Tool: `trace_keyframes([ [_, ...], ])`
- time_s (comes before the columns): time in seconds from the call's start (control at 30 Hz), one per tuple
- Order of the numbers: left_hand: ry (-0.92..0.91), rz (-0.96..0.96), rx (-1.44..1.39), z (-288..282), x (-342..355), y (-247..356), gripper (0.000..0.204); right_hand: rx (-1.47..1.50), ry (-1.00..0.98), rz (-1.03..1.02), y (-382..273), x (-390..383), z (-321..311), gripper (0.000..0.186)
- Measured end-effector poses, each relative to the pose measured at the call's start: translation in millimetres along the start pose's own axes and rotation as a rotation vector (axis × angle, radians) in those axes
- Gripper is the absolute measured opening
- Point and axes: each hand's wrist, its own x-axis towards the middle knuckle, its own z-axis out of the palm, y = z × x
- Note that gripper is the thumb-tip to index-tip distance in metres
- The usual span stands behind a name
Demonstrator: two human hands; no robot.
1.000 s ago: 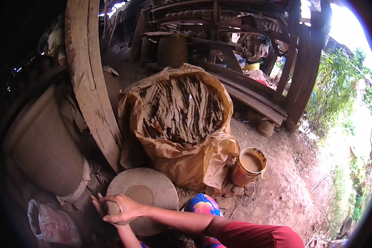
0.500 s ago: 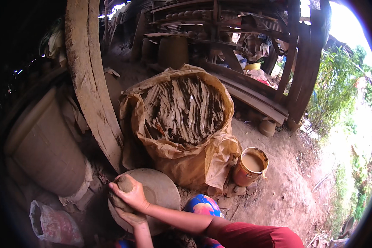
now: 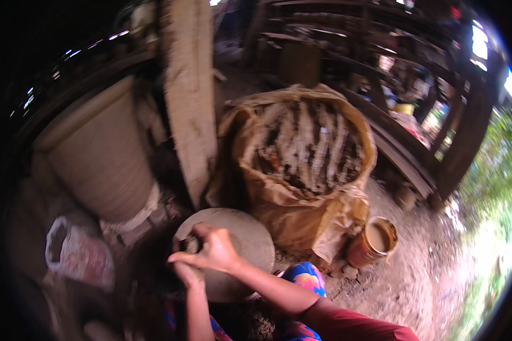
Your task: The person retrieves clay from a sack, kneads it, and shapes it on a rotating pottery wheel. They use a small stick to refine the clay's form.
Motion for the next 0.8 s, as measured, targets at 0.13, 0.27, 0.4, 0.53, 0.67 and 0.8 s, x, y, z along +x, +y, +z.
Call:
trace_keyframes([
  [0.13, 0.25, 0.145, 0.227, -5, -10, -1, 0.041, 0.079, 0.076, 0.042, 6, -12, 16, 0.044],
  [0.27, 0.147, -0.114, 0.191, 3, -7, 10, 0.045, 0.226, 0.065, 0.238, 11, -17, 23, 0.036],
  [0.4, -0.2, 0.056, 0.267, 15, 1, 23, 0.058, 0.138, 0.14, 0.463, 16, -7, 10, 0.036],
  [0.53, -0.347, -0.338, -0.255, 23, -1, 20, 0.058, 0.37, -0.076, 0.459, 28, 4, -2, 0.036],
  [0.67, -0.203, 0.051, 0.06, 16, 6, 8, 0.062, 0.471, -0.377, 0.282, 27, -5, 11, 0.06],
  [0.8, 0.171, 0.072, 0.132, 6, 7, 1, 0.061, 0.546, -0.45, 0.381, 16, -19, 21, 0.046],
])
